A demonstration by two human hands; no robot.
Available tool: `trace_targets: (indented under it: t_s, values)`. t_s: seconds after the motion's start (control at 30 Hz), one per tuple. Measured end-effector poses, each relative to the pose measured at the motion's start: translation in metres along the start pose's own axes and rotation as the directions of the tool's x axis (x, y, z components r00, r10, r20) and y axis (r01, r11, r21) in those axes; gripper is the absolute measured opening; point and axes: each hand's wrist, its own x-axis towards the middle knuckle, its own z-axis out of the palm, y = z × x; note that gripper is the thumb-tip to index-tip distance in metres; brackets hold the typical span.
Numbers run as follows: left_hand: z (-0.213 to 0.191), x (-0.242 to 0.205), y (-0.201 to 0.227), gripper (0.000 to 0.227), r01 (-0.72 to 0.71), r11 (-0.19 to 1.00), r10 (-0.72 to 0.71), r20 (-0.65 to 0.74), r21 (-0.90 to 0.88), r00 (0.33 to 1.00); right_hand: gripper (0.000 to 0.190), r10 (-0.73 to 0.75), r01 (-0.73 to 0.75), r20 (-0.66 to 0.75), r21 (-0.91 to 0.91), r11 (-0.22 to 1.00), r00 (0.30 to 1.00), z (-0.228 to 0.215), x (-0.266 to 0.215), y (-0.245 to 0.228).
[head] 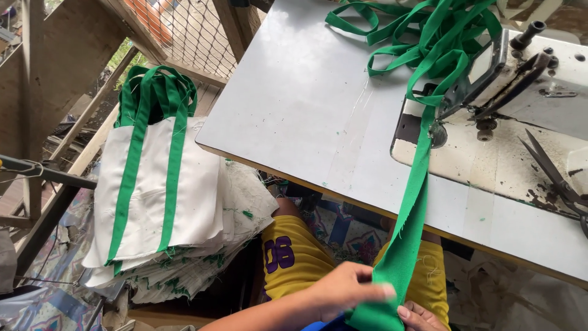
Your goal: Folding and guiding green fabric straps through an industrial sewing machine to create finished straps.
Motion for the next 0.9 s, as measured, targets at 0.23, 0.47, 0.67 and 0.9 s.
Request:
trace_targets:
  t_s: [0.23,0.47,0.67,0.9]
  values:
    - [-0.018,0.012,-0.027,0.02,0.113,0.863,-0.048,0.142,-0.493,0.989,0.019,-0.198,0.198,-0.14,-0.019,0.98,0.97,0.066,-0.044,-0.015]
    - [0.006,-0.002,-0.01,0.027,0.056,0.969,-0.06,-0.007,-0.241,0.998,0.024,-0.344,0.33,-0.164,-0.106,0.938,0.925,0.108,-0.067,-0.023]
    - [0.011,-0.016,-0.01,0.018,-0.013,0.962,0.087,-0.264,0.273,0.961,0.016,-0.575,0.427,-0.361,-0.412,0.805,0.735,0.152,-0.089,-0.028]
    - [0.011,-0.01,-0.029,0.019,-0.095,0.993,0.07,-0.273,-0.077,0.96,0.012,-0.727,0.367,-0.282,-0.716,0.594,0.626,0.206,-0.127,-0.042]
